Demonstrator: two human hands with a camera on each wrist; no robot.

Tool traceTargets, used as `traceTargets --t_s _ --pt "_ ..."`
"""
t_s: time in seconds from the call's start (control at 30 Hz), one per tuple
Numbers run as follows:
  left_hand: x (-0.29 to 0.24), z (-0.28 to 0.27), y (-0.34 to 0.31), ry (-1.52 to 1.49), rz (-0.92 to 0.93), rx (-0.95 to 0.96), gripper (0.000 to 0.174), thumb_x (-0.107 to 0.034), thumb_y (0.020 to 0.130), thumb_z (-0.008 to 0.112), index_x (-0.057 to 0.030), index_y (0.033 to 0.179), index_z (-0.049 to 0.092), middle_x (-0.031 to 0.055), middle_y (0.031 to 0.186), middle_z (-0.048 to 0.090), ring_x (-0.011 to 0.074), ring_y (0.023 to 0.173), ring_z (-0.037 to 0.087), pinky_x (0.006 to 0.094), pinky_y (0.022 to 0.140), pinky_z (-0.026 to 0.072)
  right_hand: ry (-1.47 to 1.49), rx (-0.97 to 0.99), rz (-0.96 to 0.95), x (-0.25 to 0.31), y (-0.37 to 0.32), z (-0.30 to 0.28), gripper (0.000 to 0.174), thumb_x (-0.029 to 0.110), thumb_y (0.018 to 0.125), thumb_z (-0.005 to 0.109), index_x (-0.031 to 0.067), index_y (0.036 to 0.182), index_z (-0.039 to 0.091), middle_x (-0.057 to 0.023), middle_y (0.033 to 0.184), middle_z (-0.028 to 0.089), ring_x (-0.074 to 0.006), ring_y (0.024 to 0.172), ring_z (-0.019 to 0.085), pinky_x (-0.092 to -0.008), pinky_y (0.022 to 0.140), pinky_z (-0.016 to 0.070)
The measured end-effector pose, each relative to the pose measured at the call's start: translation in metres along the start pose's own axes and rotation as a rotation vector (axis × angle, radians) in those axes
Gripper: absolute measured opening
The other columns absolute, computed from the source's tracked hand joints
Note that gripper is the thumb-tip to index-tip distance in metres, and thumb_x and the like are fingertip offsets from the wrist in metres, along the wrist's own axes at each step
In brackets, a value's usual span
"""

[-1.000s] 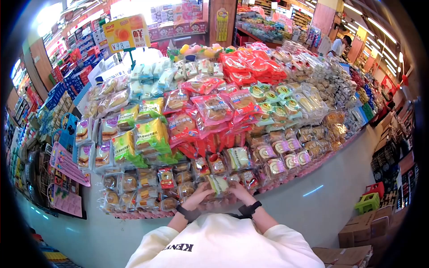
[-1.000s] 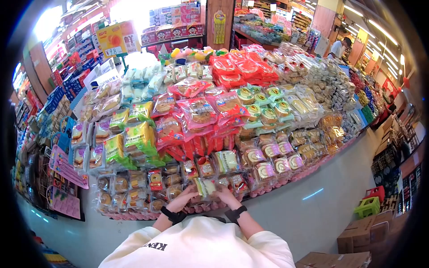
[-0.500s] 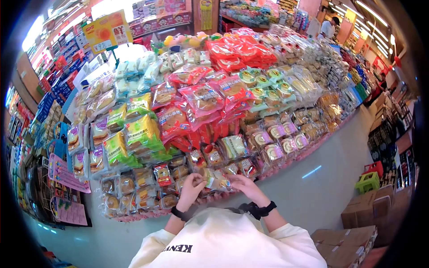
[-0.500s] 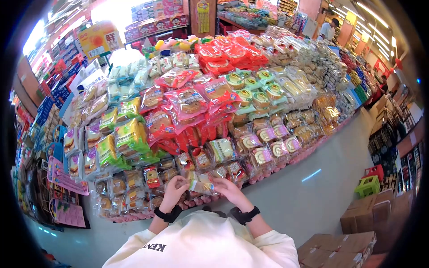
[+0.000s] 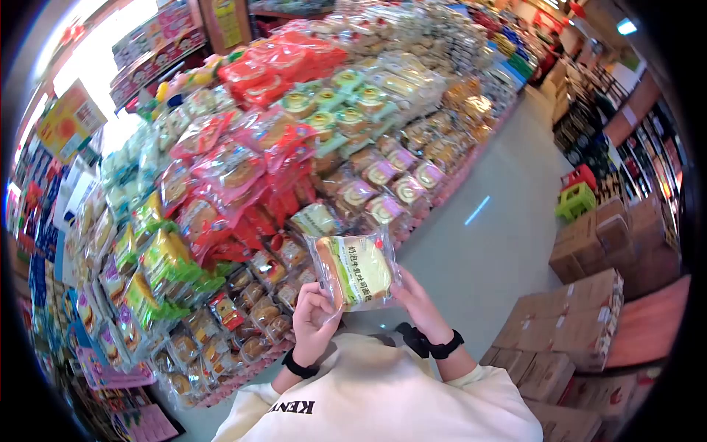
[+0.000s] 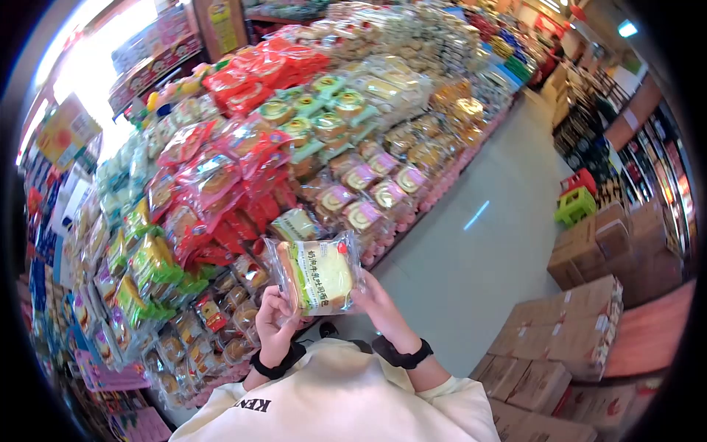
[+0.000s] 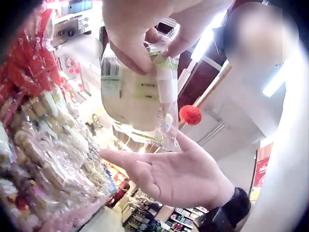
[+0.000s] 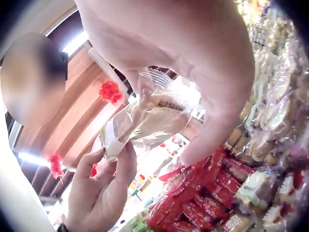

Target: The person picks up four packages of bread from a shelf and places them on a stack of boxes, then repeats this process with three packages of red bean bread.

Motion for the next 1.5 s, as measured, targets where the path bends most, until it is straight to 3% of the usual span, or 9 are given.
traceTargets --t_s 0.13,0.43,0.5,0.53,0.67,0.77,1.27,1.33,1.5 --pt "0.007 0.052 0.002 0.0 -0.024 0.212 0.022 0.008 0.073 0.063 -0.0054 0.081 0.047 0.0052 0.101 0.042 0.0142 0.094 0.045 0.0258 0.085 0.0368 0.231 0.26 0.141 -0.011 -0.036 -0.024 0.046 0.024 0.092 0.053 0.0003 0.129 0.04 -0.0106 0.118 0.054 -0.0163 0.097 0.059 -0.0311 0.077 0.0514" --pt "0.039 0.226 -0.033 -0.26 -0.083 0.697 0.025 -0.002 0.074 0.065 -0.006 0.087 0.044 0.0053 0.102 0.039 0.0116 0.09 0.043 0.0245 0.084 0.0357 0.111 -0.345 -0.158 0.066 -0.161 -0.154 0.045 0.008 0.086 0.06 -0.0014 0.126 0.042 -0.0074 0.12 0.053 -0.0146 0.106 0.053 -0.0308 0.087 0.0473" --pt "0.049 0.257 -0.04 -0.374 -0.205 0.537 0.034 -0.006 0.075 0.065 -0.0065 0.098 0.04 0.0047 0.099 0.038 0.0123 0.09 0.043 0.025 0.084 0.0355 0.133 -0.373 -0.202 0.072 -0.193 -0.178 0.046 0.007 0.086 0.06 -0.0014 0.127 0.041 -0.0072 0.12 0.052 -0.0142 0.107 0.052 -0.0303 0.089 0.0458" --pt "0.064 0.27 -0.045 -0.324 -0.163 0.555 0.051 -0.01 0.077 0.064 -0.0043 0.118 0.034 0.0068 0.106 0.043 0.0145 0.098 0.045 0.0272 0.089 0.0358 0.15 -0.365 -0.23 0.074 -0.208 -0.188 0.048 0.006 0.085 0.06 -0.0015 0.129 0.04 -0.007 0.12 0.052 -0.0138 0.108 0.051 -0.0299 0.091 0.0443" --pt "0.081 0.359 -0.081 -0.392 -0.367 0.692 0.066 -0.021 0.08 0.063 0.0008 0.133 0.032 0.0115 0.128 0.046 0.0153 0.115 0.045 0.0301 0.097 0.0364 0.092 -0.486 -0.254 0.07 -0.276 -0.241 0.05 0.005 0.085 0.06 -0.0019 0.13 0.038 -0.007 0.122 0.052 -0.0137 0.109 0.05 -0.0301 0.094 0.0408" --pt "0.112 0.411 -0.128 -0.297 -0.6 1.008 0.054 -0.022 0.08 0.066 0.0021 0.123 0.045 0.008 0.118 0.054 0.0128 0.107 0.05 0.0294 0.094 0.0391 0.046 -0.583 -0.306 0.073 -0.324 -0.273 0.048 0.007 0.086 0.06 -0.0022 0.128 0.041 -0.0073 0.122 0.052 -0.0137 0.109 0.049 -0.0305 0.095 0.038" --pt "0.137 0.573 -0.241 0.001 -0.724 1.469 0.036 -0.004 0.083 0.064 0.002 0.115 0.049 0.0059 0.105 0.062 0.0102 0.094 0.057 0.0269 0.082 0.0468 0.089 -1.018 -0.207 0.02 -0.467 -0.363 0.043 0.01 0.087 0.061 -0.0013 0.125 0.046 -0.0049 0.117 0.056 -0.0124 0.108 0.05 -0.03 0.094 0.0387" --pt "0.141 0.592 -0.248 -0.038 -0.759 1.505 0.036 -0.004 0.083 0.064 0.0019 0.115 0.049 0.0057 0.105 0.062 0.0101 0.093 0.058 0.0269 0.082 0.047 0.176 -1.098 -0.197 0.018 -0.477 -0.374 0.036 0.016 0.086 0.063 0.0015 0.117 0.052 -0.0017 0.093 0.056 -0.0057 0.076 0.05 -0.0209 0.062 0.0419" --pt "0.151 0.646 -0.26 -0.047 -0.778 1.662 0.033 -0.003 0.082 0.064 0.0023 0.113 0.052 0.0065 0.106 0.062 0.0102 0.095 0.058 0.0274 0.084 0.0468 0.148 -1.184 -0.219 0.031 -0.493 -0.411 0.043 0.017 0.084 0.065 0.002 0.121 0.051 -0.0023 0.093 0.057 -0.0048 0.073 0.05 -0.0192 0.058 0.0405"
Point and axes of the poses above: each hand's wrist, its own y-axis towards the middle knuckle, its own z-axis out of the palm, x = y × z, the point moved 10 cm from there along y, towards the middle knuckle
